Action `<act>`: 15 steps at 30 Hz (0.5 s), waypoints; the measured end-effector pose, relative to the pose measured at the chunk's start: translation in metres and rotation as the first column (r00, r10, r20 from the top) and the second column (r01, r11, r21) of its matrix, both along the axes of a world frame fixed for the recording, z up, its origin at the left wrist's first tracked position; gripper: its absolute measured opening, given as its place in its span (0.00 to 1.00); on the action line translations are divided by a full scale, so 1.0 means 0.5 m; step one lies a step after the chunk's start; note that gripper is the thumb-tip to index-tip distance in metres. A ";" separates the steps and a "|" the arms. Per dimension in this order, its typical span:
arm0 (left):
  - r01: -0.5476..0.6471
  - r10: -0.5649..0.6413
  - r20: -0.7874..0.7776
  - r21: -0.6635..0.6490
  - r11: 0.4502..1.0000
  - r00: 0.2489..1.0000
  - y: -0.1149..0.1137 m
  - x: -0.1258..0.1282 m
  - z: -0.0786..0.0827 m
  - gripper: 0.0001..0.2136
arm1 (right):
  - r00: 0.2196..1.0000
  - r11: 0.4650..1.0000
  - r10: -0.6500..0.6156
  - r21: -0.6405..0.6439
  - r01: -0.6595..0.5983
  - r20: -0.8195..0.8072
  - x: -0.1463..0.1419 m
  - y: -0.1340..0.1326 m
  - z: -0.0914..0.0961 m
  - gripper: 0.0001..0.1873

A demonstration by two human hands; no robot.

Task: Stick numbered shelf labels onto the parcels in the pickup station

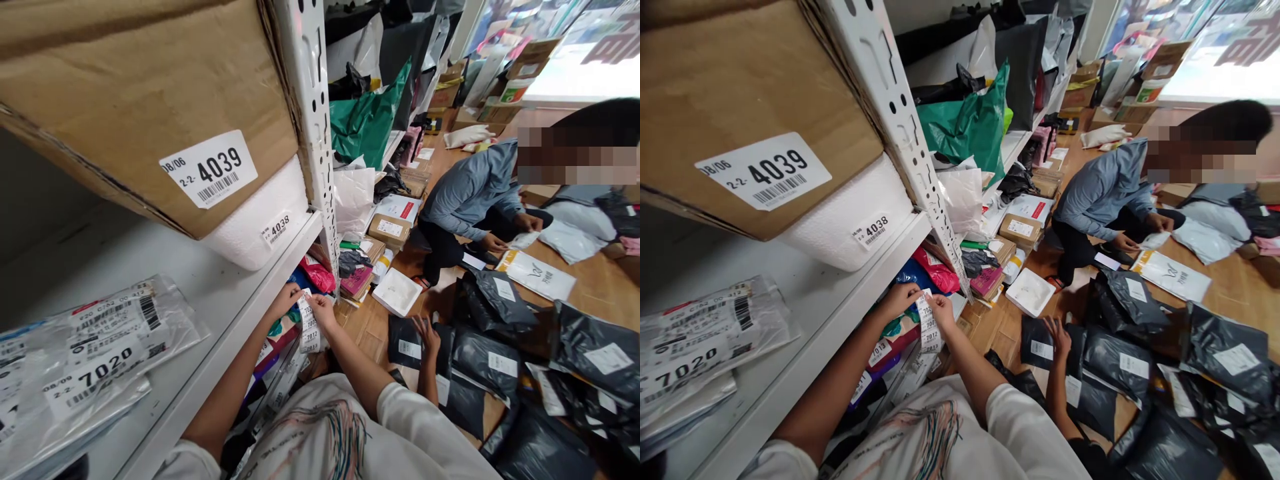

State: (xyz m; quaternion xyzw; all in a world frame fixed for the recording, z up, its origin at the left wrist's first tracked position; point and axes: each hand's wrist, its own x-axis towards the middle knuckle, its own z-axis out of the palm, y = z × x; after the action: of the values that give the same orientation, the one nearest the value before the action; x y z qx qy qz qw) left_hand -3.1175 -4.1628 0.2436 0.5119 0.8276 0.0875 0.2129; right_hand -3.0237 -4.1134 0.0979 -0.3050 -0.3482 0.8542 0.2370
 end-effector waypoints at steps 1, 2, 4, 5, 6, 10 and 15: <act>-0.021 0.021 -0.033 -0.014 1.000 0.999 0.003 0.001 -0.005 0.10 | 1.000 1.000 -0.006 0.007 0.006 0.014 -0.002 0.001 -0.001 0.22; -0.042 0.040 -0.075 -0.025 0.999 0.996 0.006 0.003 -0.011 0.09 | 1.000 1.000 -0.011 0.013 0.011 0.027 -0.004 0.002 -0.001 0.23; -0.080 0.071 -0.171 -0.042 0.996 0.983 0.009 0.009 -0.024 0.08 | 0.999 1.000 -0.023 0.020 0.022 0.049 -0.005 0.005 -0.002 0.23; -0.093 0.080 -0.220 -0.049 0.995 0.972 0.010 0.013 -0.031 0.08 | 0.998 0.999 -0.029 0.020 0.028 0.058 -0.005 0.005 -0.002 0.24; -0.100 0.082 -0.263 -0.055 0.993 0.961 0.011 0.017 -0.036 0.09 | 0.997 0.999 -0.036 0.019 0.035 0.066 -0.005 0.005 -0.003 0.24; -0.078 0.040 -0.369 -0.090 0.993 0.929 0.012 0.022 -0.046 0.10 | 0.994 0.998 -0.070 0.009 0.070 0.087 -0.006 0.000 -0.007 0.24; -0.068 0.013 -0.456 -0.106 0.992 0.890 0.015 0.011 -0.051 0.09 | 0.996 0.998 -0.042 -0.037 0.045 0.072 -0.005 0.000 -0.007 0.24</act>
State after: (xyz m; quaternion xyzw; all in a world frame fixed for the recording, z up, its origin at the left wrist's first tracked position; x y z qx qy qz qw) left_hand -3.1118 -4.1553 0.2183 0.4872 0.8687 -0.0796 0.0419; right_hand -3.0264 -4.1133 0.0944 -0.3474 -0.3331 0.8439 0.2370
